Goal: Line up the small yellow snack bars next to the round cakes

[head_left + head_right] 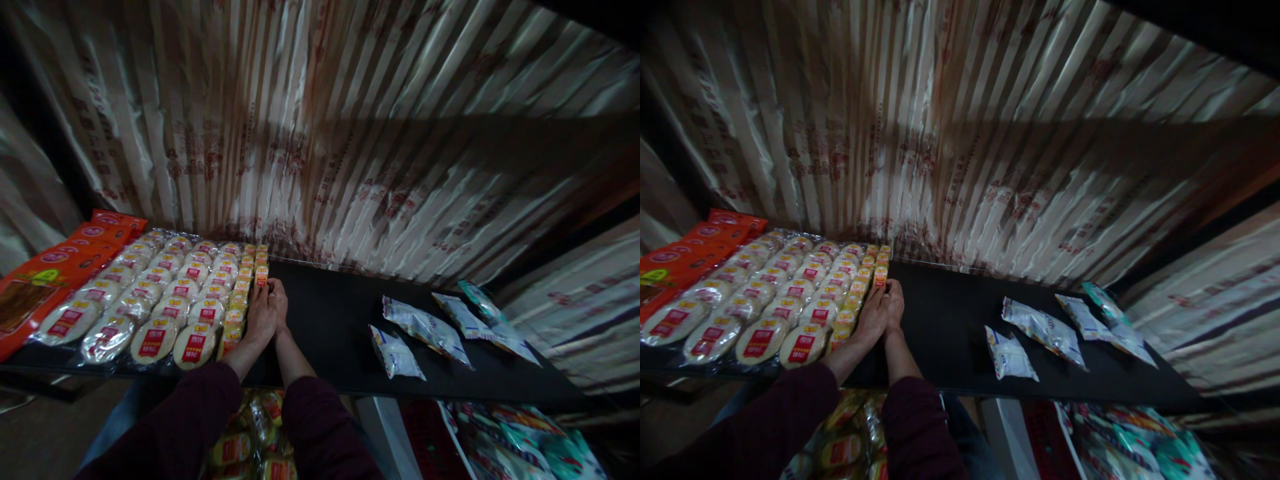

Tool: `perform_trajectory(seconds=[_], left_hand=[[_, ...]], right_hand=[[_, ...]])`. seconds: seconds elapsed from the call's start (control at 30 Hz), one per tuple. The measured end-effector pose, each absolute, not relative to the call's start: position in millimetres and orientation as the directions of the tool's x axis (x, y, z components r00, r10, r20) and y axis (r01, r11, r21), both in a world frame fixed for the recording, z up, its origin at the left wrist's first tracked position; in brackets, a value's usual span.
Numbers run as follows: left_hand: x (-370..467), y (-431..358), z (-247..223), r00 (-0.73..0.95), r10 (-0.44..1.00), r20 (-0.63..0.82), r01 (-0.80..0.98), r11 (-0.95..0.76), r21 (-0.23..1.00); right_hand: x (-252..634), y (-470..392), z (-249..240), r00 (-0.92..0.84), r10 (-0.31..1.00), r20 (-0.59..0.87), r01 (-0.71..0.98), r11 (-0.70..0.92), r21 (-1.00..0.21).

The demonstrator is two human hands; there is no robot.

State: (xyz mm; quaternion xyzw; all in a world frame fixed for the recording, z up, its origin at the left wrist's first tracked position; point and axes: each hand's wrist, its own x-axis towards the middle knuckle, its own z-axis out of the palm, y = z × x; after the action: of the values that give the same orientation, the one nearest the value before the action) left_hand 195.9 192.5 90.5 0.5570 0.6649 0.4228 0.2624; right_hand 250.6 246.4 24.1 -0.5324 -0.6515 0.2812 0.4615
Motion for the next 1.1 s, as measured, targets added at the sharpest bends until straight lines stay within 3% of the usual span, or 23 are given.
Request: perform_trajectory(seconds=[0.2, 0.53, 0.87, 1.1], left_hand=[[195.4, 190.1, 101.5, -0.242, 0.97, 0.033, 0.488, 0.092, 0.868], [194.9, 186.4, 111.0, -0.243, 0.967, -0.073, 0.481, 0.185, 0.857], [191.1, 195.3, 72.0, -0.264, 0.962, 0.071, 0.436, 0.053, 0.898], [190.9, 190.4, 78.7, -0.229, 0.964, 0.135, 0.45, -0.018, 0.893]], right_hand=[[249.3, 245.8, 27.3, 0.011, 0.956, 0.292, 0.558, 0.236, -0.796], [246.7, 244.2, 30.0, 0.026, 0.965, 0.262, 0.572, 0.201, -0.796], [249.7, 243.7, 28.2, 0.028, 0.965, 0.262, 0.558, 0.203, -0.804], [251.5, 244.2, 23.7, 0.015, 0.96, 0.28, 0.513, 0.233, -0.826]])
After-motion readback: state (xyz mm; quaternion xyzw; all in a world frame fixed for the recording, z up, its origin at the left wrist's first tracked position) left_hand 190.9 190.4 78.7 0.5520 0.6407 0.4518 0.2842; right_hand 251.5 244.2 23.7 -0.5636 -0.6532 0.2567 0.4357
